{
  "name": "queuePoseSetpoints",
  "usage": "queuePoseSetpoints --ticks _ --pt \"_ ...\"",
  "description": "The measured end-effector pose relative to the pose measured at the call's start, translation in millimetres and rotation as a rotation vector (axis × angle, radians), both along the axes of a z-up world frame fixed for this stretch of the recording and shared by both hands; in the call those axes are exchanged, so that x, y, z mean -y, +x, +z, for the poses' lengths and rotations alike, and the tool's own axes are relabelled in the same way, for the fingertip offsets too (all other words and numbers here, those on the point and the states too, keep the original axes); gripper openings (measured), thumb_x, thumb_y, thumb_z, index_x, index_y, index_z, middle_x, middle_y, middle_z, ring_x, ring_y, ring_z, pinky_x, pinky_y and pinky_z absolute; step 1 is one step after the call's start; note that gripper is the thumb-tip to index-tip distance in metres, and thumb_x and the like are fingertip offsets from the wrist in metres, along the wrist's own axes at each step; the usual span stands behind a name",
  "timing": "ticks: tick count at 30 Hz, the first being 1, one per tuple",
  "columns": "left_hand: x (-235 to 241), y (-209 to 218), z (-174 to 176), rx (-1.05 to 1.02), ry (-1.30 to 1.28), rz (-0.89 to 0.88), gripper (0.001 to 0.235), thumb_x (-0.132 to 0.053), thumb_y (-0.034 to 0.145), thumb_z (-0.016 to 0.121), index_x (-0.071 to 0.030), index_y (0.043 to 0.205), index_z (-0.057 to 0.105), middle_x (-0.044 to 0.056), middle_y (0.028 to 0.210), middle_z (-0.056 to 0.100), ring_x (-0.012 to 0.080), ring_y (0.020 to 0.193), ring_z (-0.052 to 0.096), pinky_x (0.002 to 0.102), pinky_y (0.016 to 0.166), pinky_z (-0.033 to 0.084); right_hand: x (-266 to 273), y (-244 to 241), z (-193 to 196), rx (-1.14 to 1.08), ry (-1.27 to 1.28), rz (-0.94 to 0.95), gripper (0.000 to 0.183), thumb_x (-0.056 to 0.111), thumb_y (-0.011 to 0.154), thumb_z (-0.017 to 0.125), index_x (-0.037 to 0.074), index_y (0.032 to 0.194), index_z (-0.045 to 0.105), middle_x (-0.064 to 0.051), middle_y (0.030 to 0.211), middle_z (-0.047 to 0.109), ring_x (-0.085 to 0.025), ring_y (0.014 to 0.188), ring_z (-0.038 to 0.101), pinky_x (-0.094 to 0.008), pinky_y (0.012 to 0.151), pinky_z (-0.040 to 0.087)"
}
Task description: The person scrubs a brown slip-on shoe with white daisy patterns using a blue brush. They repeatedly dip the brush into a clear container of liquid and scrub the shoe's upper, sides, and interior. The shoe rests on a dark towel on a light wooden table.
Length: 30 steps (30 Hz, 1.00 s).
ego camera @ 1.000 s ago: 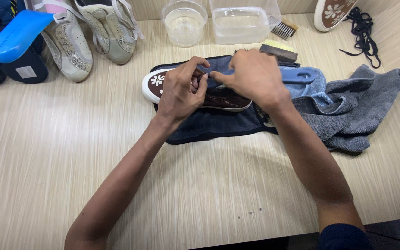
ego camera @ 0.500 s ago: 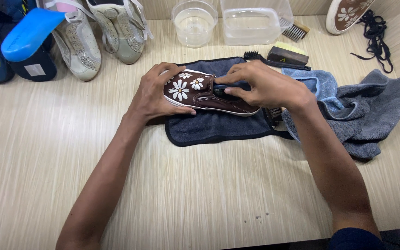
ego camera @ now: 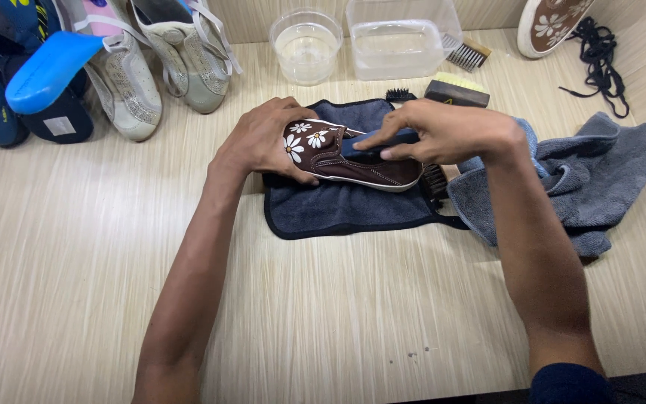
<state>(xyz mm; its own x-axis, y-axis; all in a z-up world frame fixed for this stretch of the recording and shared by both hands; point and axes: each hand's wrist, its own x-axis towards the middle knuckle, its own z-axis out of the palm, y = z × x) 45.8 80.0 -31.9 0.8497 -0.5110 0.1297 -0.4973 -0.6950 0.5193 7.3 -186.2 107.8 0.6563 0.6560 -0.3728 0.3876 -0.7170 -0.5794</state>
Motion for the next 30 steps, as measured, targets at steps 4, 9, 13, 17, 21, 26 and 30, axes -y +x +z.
queuePoseSetpoints --ticks 4,9,13,17,21,26,30 --pt "3 1 6 0.026 0.007 -0.036 0.105 -0.061 0.034 0.098 -0.021 0.127 0.074 0.007 0.113 0.073 0.0326 0.111 0.066 0.047 0.095 0.054 2 30 -44 0.072 0.163 0.102 0.033 0.019 0.103 0.059 0.013 0.132 0.074 -0.022 0.102 0.075 -0.038 0.096 0.072 -0.052 0.091 0.053" --pt "4 0 2 0.084 -0.015 -0.037 0.104 -0.065 0.035 0.098 -0.020 0.126 0.074 0.007 0.113 0.073 0.0321 0.109 0.067 0.045 0.091 0.054 13 28 -32 -0.103 0.027 0.079 0.046 0.016 0.108 0.039 0.013 0.146 0.064 -0.029 0.100 0.073 -0.038 0.094 0.068 -0.053 0.092 0.049" --pt "0 -1 -2 0.083 -0.040 -0.041 0.101 -0.065 0.039 0.097 -0.024 0.128 0.073 0.005 0.114 0.072 0.0307 0.108 0.066 0.042 0.091 0.053 -4 25 -48 0.022 0.020 0.075 0.040 0.023 0.109 0.042 0.020 0.139 0.069 -0.017 0.108 0.078 -0.039 0.100 0.074 -0.051 0.093 0.053" --pt "3 -1 -2 0.092 -0.032 -0.034 0.102 -0.069 0.037 0.097 -0.026 0.127 0.074 0.002 0.114 0.073 0.0284 0.107 0.067 0.039 0.091 0.052 5 25 -22 -0.074 -0.036 0.074 0.042 0.018 0.106 0.044 0.014 0.138 0.070 -0.024 0.120 0.078 -0.041 0.110 0.072 -0.055 0.102 0.049" --pt "3 -4 -7 0.094 -0.046 -0.022 0.102 -0.067 0.037 0.098 -0.026 0.127 0.074 0.003 0.113 0.073 0.0286 0.106 0.066 0.039 0.090 0.051 -14 27 -68 0.080 -0.019 0.063 0.034 0.024 0.107 0.049 0.018 0.130 0.073 -0.017 0.113 0.078 -0.041 0.109 0.072 -0.055 0.096 0.052" --pt "9 -5 -9 0.087 -0.039 -0.027 0.104 -0.070 0.035 0.098 -0.027 0.126 0.074 0.003 0.112 0.073 0.0294 0.105 0.066 0.038 0.090 0.049 3 17 -26 -0.115 0.000 0.072 0.040 0.017 0.104 0.048 0.013 0.136 0.071 -0.022 0.134 0.072 -0.041 0.126 0.066 -0.057 0.111 0.044" --pt "10 -10 -2 0.070 -0.056 -0.027 0.104 -0.069 0.035 0.098 -0.027 0.127 0.075 0.004 0.113 0.073 0.0300 0.106 0.066 0.038 0.091 0.048 -10 19 -51 -0.020 0.012 0.057 0.036 0.020 0.106 0.050 0.019 0.133 0.074 -0.011 0.130 0.075 -0.035 0.122 0.069 -0.050 0.104 0.050"
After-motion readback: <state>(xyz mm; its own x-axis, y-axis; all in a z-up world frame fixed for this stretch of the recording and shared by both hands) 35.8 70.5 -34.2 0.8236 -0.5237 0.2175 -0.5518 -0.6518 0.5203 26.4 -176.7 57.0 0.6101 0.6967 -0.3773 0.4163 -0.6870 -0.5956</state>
